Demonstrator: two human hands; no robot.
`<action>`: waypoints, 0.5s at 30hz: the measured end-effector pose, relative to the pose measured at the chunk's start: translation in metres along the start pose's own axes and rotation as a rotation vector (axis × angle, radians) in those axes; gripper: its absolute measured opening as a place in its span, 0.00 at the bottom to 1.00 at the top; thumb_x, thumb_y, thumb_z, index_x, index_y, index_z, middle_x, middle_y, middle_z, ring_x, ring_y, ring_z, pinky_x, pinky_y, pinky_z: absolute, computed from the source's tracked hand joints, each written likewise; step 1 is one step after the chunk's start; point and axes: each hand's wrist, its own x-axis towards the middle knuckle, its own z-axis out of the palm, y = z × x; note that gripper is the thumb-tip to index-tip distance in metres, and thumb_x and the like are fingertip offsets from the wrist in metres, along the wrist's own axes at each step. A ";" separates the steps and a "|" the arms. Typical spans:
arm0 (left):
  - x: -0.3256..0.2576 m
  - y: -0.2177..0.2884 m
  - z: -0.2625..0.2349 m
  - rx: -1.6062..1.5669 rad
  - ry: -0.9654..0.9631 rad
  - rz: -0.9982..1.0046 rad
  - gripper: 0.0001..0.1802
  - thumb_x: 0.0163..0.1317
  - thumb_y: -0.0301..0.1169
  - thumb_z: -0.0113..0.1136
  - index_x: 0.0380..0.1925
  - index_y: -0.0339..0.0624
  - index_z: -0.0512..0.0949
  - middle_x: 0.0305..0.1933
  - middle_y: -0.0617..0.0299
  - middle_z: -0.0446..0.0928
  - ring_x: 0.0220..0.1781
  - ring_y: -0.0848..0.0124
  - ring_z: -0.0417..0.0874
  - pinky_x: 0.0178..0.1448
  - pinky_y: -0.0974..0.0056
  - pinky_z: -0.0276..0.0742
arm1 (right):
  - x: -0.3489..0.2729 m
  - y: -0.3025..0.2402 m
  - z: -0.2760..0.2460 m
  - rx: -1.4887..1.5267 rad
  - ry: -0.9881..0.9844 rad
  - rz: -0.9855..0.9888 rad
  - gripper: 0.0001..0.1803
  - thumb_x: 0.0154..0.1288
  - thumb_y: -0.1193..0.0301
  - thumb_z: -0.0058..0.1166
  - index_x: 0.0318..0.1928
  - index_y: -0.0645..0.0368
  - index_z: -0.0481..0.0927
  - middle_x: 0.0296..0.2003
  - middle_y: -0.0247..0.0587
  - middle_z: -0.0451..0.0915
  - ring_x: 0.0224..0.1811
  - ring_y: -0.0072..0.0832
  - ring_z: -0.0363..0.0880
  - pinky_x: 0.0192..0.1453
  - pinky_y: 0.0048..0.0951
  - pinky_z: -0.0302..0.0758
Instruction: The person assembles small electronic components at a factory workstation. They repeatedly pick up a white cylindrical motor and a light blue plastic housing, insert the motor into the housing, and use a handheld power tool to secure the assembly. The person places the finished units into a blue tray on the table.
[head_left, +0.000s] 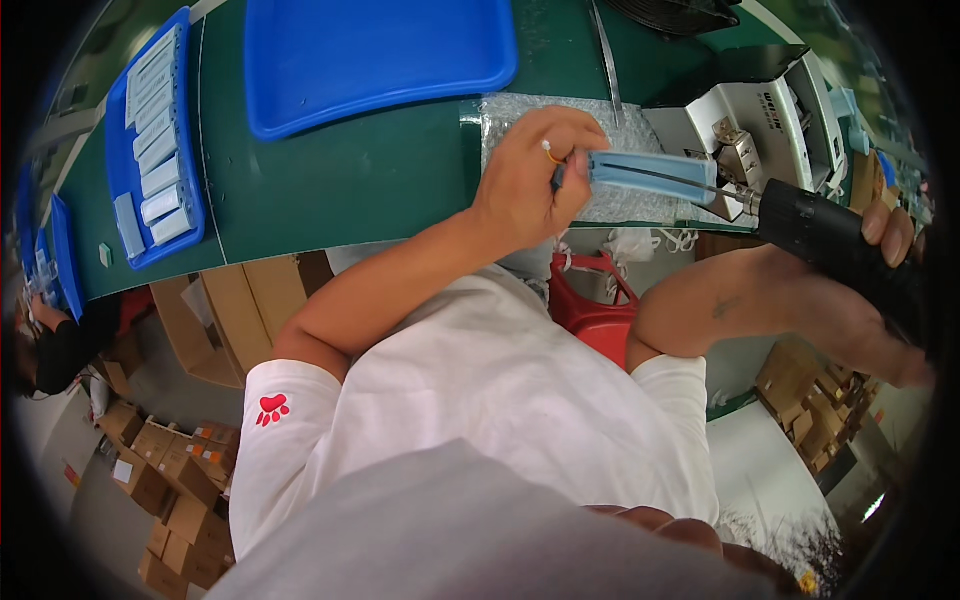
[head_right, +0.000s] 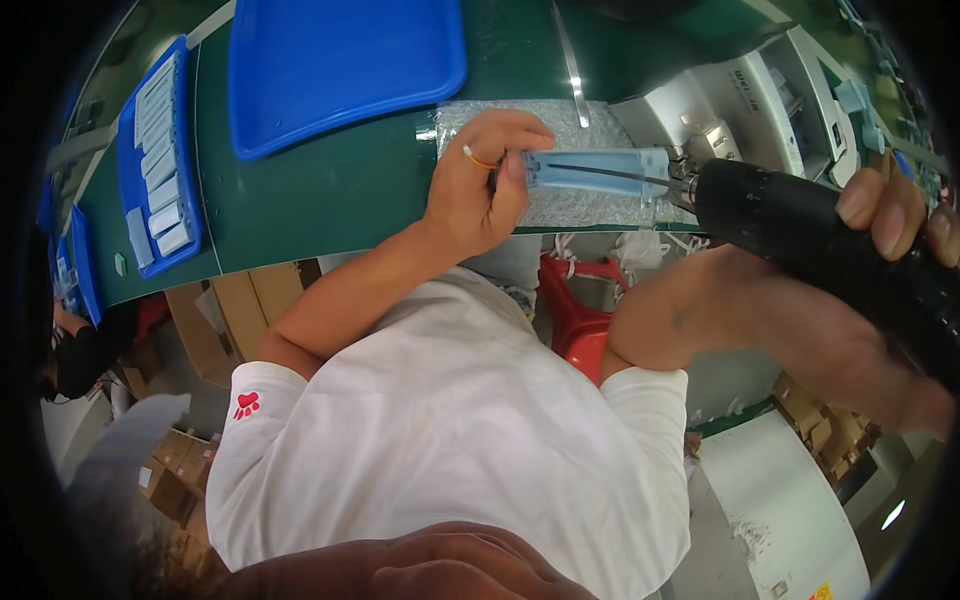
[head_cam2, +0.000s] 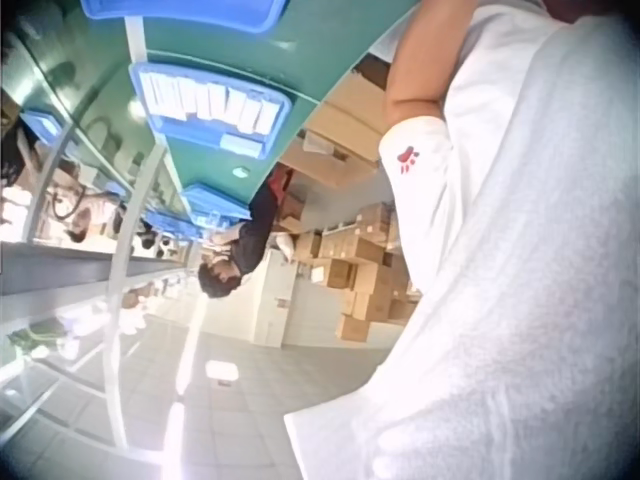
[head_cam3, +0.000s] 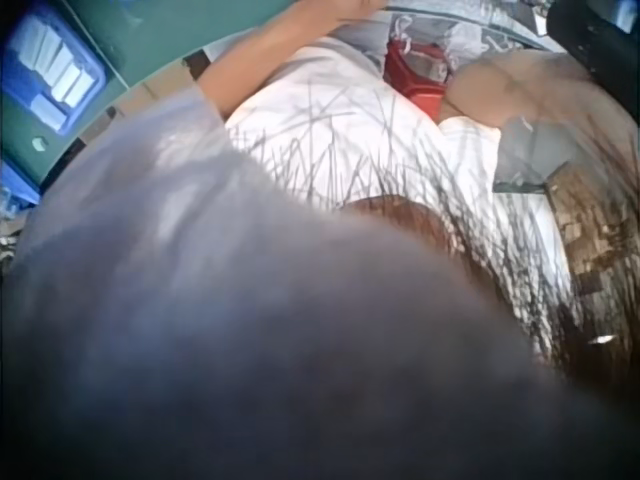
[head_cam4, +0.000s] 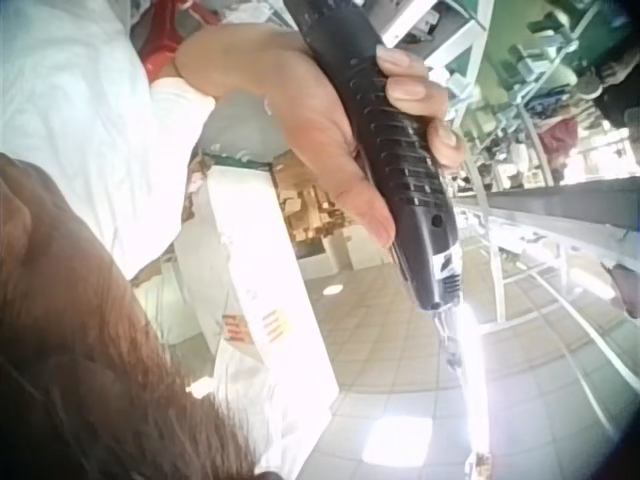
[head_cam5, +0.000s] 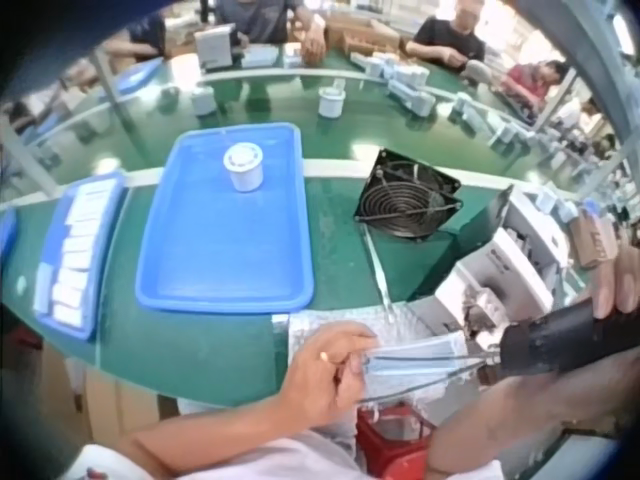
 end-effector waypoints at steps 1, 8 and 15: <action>0.000 -0.001 0.000 -0.025 0.009 -0.017 0.10 0.67 0.21 0.49 0.44 0.39 0.79 0.47 0.53 0.82 0.46 0.58 0.81 0.49 0.58 0.77 | -0.002 -0.001 0.001 -0.077 0.025 -0.024 0.31 0.77 0.38 0.37 0.59 0.51 0.67 0.39 0.46 0.72 0.25 0.29 0.72 0.19 0.25 0.70; -0.005 0.000 0.001 -0.043 0.033 -0.008 0.10 0.68 0.20 0.49 0.45 0.38 0.78 0.46 0.52 0.81 0.44 0.58 0.81 0.48 0.58 0.77 | -0.006 0.006 -0.030 0.019 0.118 0.000 0.52 0.62 0.21 0.39 0.44 0.67 0.72 0.36 0.44 0.71 0.28 0.32 0.71 0.27 0.30 0.71; -0.006 0.000 0.002 0.007 0.057 0.019 0.09 0.69 0.21 0.48 0.42 0.36 0.78 0.44 0.50 0.80 0.43 0.56 0.81 0.49 0.58 0.77 | -0.017 0.007 -0.022 0.033 0.169 0.033 0.48 0.63 0.24 0.45 0.46 0.63 0.72 0.35 0.45 0.76 0.25 0.32 0.73 0.28 0.30 0.72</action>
